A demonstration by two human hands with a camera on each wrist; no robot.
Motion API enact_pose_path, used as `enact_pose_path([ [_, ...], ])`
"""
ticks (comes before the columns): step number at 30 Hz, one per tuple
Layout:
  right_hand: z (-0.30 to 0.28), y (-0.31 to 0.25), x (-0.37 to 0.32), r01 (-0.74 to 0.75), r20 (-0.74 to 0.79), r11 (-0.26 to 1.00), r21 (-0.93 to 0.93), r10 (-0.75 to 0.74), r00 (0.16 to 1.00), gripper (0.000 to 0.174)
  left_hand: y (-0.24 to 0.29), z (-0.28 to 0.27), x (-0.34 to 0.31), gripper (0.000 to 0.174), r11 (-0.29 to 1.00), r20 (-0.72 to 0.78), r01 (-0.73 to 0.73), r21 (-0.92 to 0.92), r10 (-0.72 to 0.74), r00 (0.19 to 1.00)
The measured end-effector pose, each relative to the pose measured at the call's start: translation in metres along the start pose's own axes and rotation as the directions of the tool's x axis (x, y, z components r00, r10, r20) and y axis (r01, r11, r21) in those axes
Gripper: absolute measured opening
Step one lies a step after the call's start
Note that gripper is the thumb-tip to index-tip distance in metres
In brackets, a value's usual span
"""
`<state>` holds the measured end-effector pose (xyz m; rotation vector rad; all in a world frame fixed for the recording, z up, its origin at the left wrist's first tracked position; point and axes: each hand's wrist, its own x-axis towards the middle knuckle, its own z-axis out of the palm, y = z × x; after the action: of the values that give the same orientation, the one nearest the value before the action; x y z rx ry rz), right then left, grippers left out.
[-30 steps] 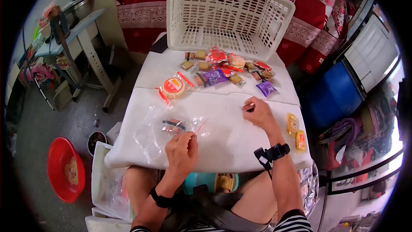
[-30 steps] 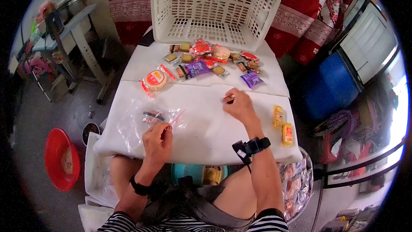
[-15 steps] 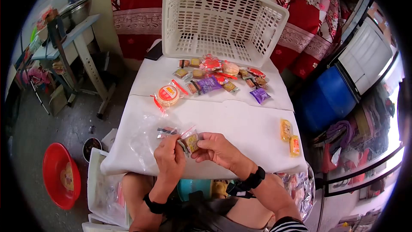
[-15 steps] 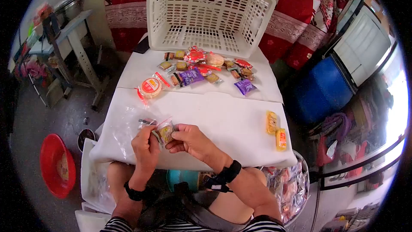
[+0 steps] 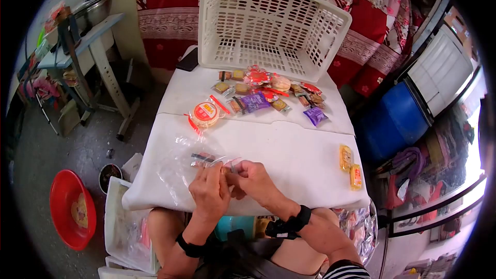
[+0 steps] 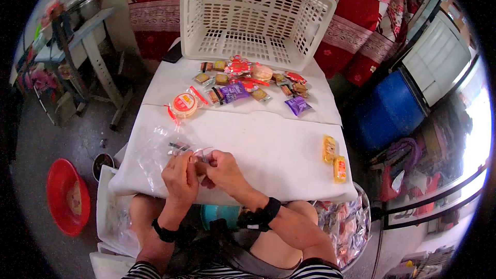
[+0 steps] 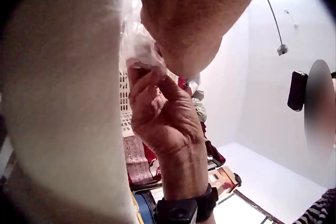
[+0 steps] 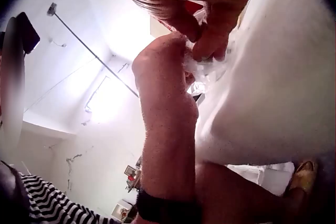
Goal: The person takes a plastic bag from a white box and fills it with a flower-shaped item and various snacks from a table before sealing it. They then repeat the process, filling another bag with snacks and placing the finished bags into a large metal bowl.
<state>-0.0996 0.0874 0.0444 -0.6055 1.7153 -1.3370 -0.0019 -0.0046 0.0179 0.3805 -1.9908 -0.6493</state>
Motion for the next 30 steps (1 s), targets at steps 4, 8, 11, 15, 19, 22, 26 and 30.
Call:
enact_pose_path([
  [4,0.001,0.002,0.003,-0.046,0.021,0.992,-0.114,0.049,0.999,0.023,0.001,-0.003,0.000,0.013,0.997,0.009,-0.007,-0.081,0.007,1.000],
  [8,-0.003,0.029,0.026,0.168,0.217,0.963,0.213,-0.214,0.952,0.021,0.011,0.001,-0.006,0.013,0.989,0.020,-0.042,-0.143,0.046,0.999],
  [11,-0.024,-0.002,0.024,0.108,0.316,0.994,0.015,-0.108,0.943,0.025,0.006,0.003,-0.007,0.012,0.990,0.029,0.008,-0.143,-0.004,1.000],
  [15,-0.092,-0.030,0.043,0.137,-0.047,0.924,-0.356,-0.164,0.985,0.023,-0.002,0.007,-0.008,0.015,0.978,-0.002,0.070,-0.196,-0.072,0.997],
  [19,-0.147,-0.016,0.101,0.060,-0.321,0.544,-0.837,-0.577,0.751,0.021,-0.001,0.012,-0.009,0.012,0.977,0.003,0.059,-0.206,-0.060,0.998],
  [22,-0.162,-0.009,0.134,-0.029,-0.243,0.341,-0.940,-0.604,0.759,0.043,-0.003,0.014,-0.009,0.012,0.975,0.001,0.066,-0.213,-0.067,0.998],
  [26,-0.152,-0.010,0.136,-0.096,-0.234,0.256,-0.962,-0.588,0.774,0.042,-0.004,0.015,-0.008,0.011,0.975,-0.014,0.086,-0.206,-0.090,0.996],
  [30,-0.142,-0.016,0.127,-0.203,-0.269,0.179,-0.963,-0.558,0.785,0.037,-0.004,0.013,-0.007,0.011,0.966,0.020,0.138,-0.217,-0.137,0.990],
])
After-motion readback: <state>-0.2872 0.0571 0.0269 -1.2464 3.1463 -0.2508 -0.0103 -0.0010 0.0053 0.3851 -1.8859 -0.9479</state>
